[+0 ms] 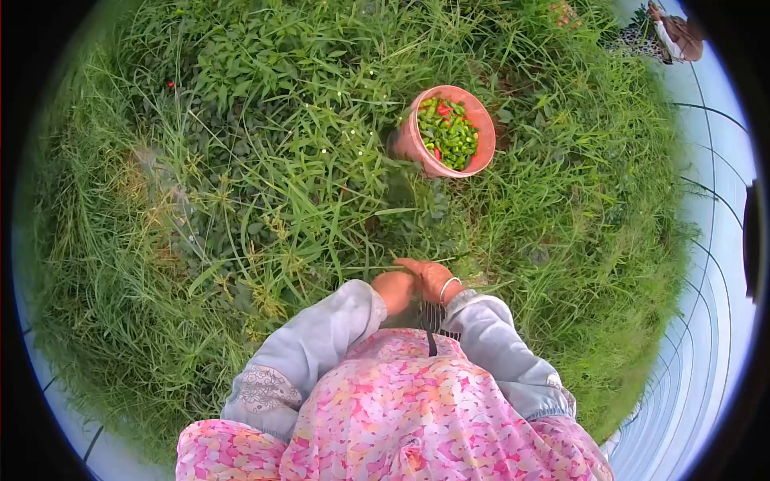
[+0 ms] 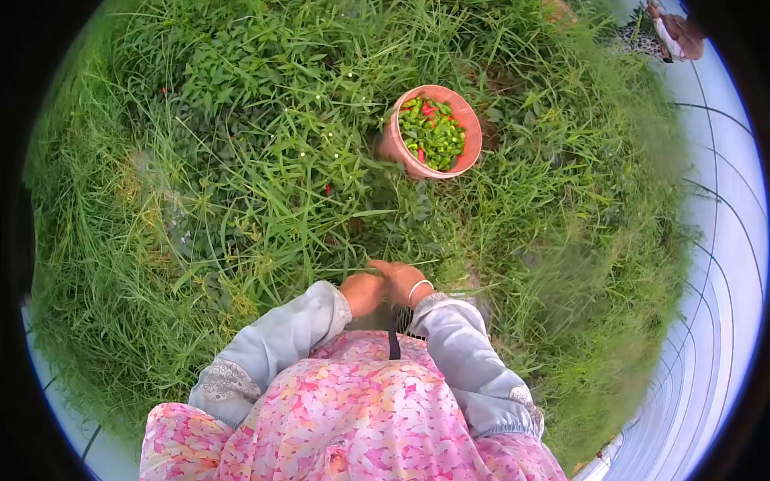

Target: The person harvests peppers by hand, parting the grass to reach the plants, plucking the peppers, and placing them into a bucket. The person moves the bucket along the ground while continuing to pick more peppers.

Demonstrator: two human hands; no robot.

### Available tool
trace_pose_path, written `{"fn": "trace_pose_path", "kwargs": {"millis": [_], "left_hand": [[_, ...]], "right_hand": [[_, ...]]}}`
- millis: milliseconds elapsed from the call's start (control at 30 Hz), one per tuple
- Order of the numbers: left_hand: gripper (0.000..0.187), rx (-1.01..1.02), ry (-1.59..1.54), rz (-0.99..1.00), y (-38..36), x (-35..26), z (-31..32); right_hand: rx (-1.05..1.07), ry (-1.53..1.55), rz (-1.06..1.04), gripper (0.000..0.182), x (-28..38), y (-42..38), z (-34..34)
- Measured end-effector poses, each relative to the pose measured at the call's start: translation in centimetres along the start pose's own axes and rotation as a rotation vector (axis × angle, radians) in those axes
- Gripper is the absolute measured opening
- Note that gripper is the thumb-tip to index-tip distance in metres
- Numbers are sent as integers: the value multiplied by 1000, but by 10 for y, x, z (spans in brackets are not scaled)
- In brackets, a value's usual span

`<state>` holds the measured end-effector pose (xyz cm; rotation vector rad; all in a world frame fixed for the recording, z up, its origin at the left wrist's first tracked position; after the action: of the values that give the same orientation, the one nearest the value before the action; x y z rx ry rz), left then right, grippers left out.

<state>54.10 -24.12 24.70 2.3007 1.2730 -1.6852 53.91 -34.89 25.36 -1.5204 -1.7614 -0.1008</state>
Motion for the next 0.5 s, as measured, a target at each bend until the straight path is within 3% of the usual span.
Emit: {"fn": "trace_pose_path", "kwargs": {"millis": [67, 167, 200, 233, 300, 367, 467, 500], "left_hand": [[17, 79, 136, 26, -1, -5, -9], [23, 171, 7, -28, 6, -6, -24], [28, 103, -192, -4, 11, 2, -29], [29, 45, -163, -74, 22, 15, -25], [30, -73, -97, -211, 56, 45, -12], [34, -64, 54, -290, 94, 74, 10], [52, -176, -8, -340, 150, 101, 28], [59, -215, -33, -346, 166, 96, 27]], "right_hand": [[266, -207, -17, 33, 1, 7, 8], [354, -266, 168, 25, -34, -12, 14], [405, -345, 232, 24, -51, -24, 15], [460, -423, 294, 24, -71, -38, 16], [308, -346, 422, 22, -134, -77, 32], [338, -379, 565, 22, -176, -111, 31], [500, -374, 671, 28, -248, -158, 59], [429, -270, 652, 31, -262, -164, 68]]}}
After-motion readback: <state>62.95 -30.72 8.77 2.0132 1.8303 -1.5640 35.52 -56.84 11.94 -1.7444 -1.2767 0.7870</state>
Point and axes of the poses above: each hand's wrist, its own y-axis towards the middle knuckle, its own z-axis out of the palm, x = y × z, the point moved 5 cm from there along y, towards the middle knuckle, and after that the axes turned 10 degrees about -x, right-handed, at the moved point
